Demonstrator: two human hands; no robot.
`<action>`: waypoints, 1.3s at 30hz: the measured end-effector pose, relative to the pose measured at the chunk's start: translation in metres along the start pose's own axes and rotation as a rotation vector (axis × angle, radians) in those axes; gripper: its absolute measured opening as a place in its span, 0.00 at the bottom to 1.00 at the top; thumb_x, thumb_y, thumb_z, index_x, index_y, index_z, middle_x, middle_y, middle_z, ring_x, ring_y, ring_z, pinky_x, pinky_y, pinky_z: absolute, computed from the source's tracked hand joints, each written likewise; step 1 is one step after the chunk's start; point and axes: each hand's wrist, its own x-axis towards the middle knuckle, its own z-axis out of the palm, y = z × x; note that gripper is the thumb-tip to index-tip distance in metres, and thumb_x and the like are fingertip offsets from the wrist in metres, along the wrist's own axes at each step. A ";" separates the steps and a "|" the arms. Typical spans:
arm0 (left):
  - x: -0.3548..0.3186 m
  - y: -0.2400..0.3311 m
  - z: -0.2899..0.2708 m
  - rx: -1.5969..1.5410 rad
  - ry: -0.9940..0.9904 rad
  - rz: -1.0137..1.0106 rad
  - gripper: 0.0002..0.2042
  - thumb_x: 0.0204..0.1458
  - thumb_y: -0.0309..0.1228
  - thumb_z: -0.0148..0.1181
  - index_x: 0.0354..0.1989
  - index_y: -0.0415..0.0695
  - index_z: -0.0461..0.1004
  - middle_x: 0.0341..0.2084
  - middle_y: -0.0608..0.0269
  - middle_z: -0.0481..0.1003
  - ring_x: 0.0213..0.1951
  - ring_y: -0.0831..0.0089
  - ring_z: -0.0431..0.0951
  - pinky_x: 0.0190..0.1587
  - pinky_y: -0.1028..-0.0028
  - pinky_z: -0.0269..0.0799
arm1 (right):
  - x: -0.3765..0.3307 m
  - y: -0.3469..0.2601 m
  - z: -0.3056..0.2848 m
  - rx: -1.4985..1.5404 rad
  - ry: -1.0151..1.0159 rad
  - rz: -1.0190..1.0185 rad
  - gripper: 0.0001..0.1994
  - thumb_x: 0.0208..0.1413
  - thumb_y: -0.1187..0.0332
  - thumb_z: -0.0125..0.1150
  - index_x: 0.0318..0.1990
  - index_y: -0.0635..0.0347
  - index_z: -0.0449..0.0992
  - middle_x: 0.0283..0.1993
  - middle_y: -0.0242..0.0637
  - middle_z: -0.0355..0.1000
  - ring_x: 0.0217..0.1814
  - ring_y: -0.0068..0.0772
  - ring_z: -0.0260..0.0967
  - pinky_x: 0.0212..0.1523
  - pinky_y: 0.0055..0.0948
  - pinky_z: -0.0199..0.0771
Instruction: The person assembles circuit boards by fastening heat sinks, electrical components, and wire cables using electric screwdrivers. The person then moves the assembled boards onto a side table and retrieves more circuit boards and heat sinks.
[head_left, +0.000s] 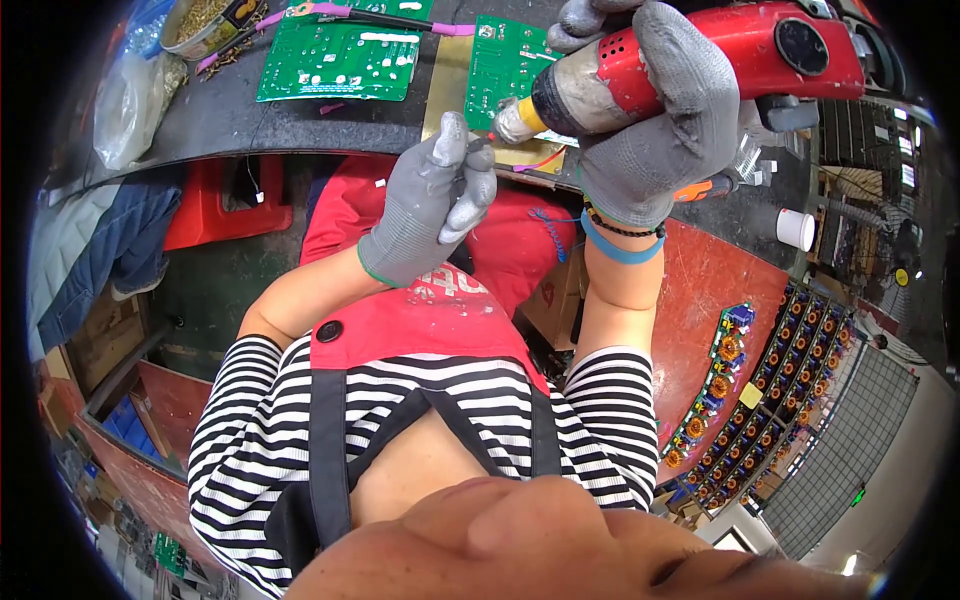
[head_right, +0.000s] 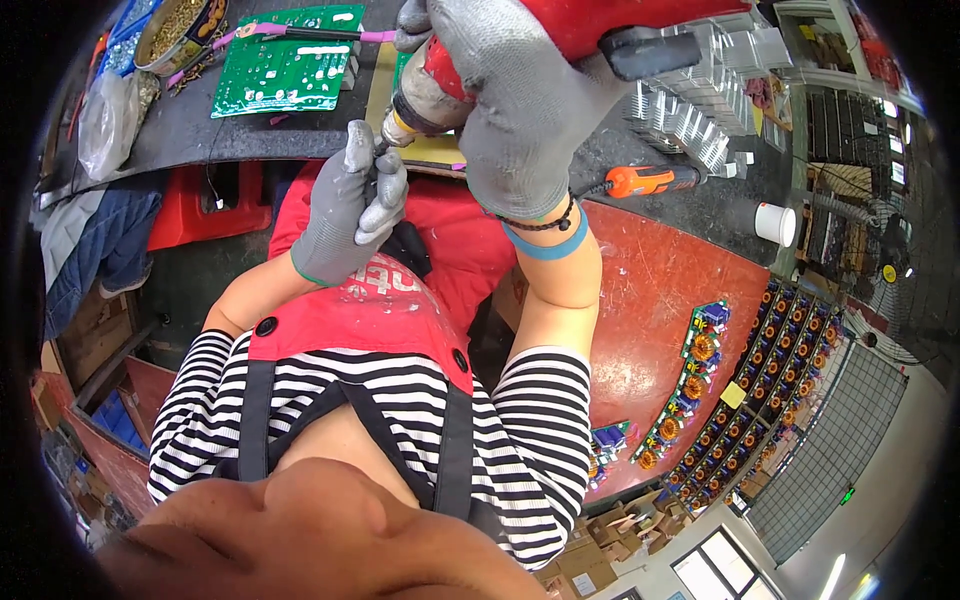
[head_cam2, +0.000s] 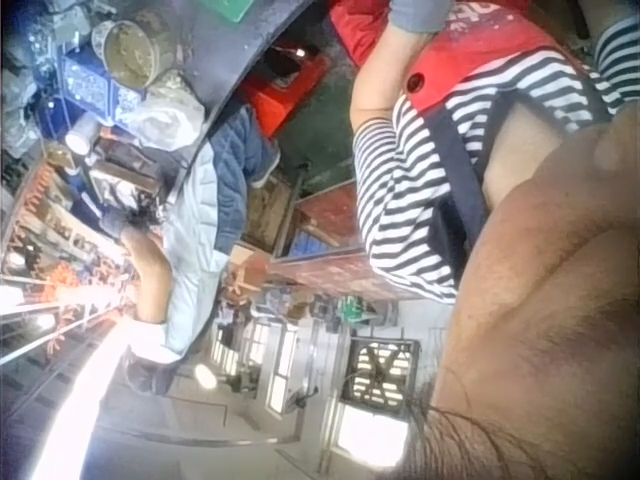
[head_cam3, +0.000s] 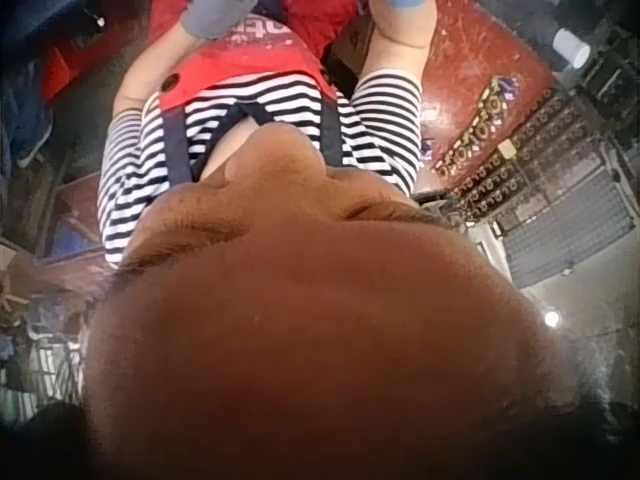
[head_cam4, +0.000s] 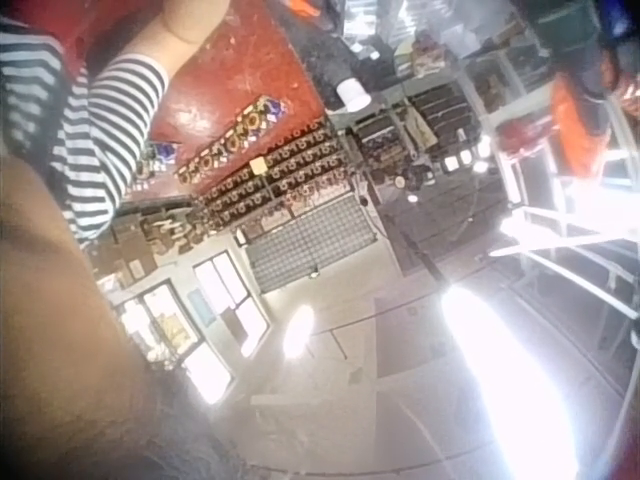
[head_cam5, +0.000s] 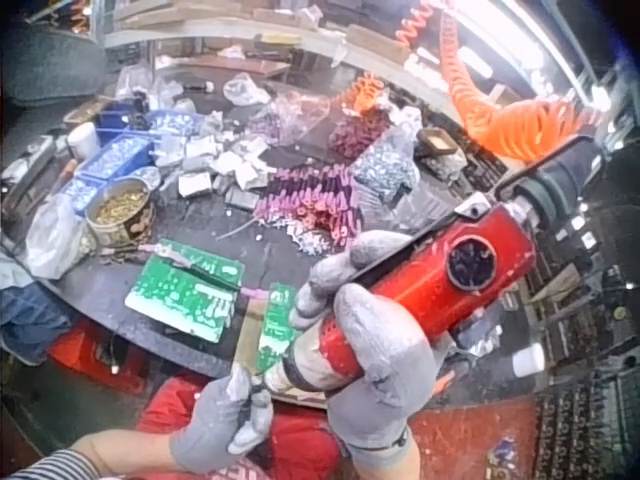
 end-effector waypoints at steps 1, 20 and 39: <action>0.001 0.000 0.002 0.001 -0.001 -0.002 0.26 0.66 0.54 0.43 0.37 0.38 0.67 0.18 0.58 0.71 0.09 0.82 0.56 0.12 0.81 0.51 | 0.002 0.002 -0.004 0.000 0.002 -0.001 0.17 0.52 0.72 0.54 0.50 0.67 0.67 0.36 0.45 0.72 0.31 0.37 0.71 0.34 0.34 0.74; 0.059 -0.002 -0.034 0.303 0.298 0.292 0.17 0.59 0.34 0.61 0.53 0.39 0.74 0.31 0.75 0.73 0.25 0.92 0.60 0.23 0.85 0.51 | 0.086 0.013 -0.027 -0.221 0.129 -0.045 0.05 0.54 0.73 0.58 0.34 0.66 0.69 0.20 0.36 0.67 0.10 0.23 0.58 0.08 0.26 0.63; 0.074 -0.013 -0.024 0.378 0.297 0.454 0.16 0.59 0.26 0.59 0.54 0.33 0.75 0.43 0.64 0.78 0.44 0.81 0.74 0.47 0.81 0.69 | 0.091 0.037 -0.046 -0.237 0.038 -0.018 0.09 0.53 0.77 0.58 0.42 0.62 0.67 0.26 0.36 0.68 0.14 0.22 0.60 0.12 0.24 0.62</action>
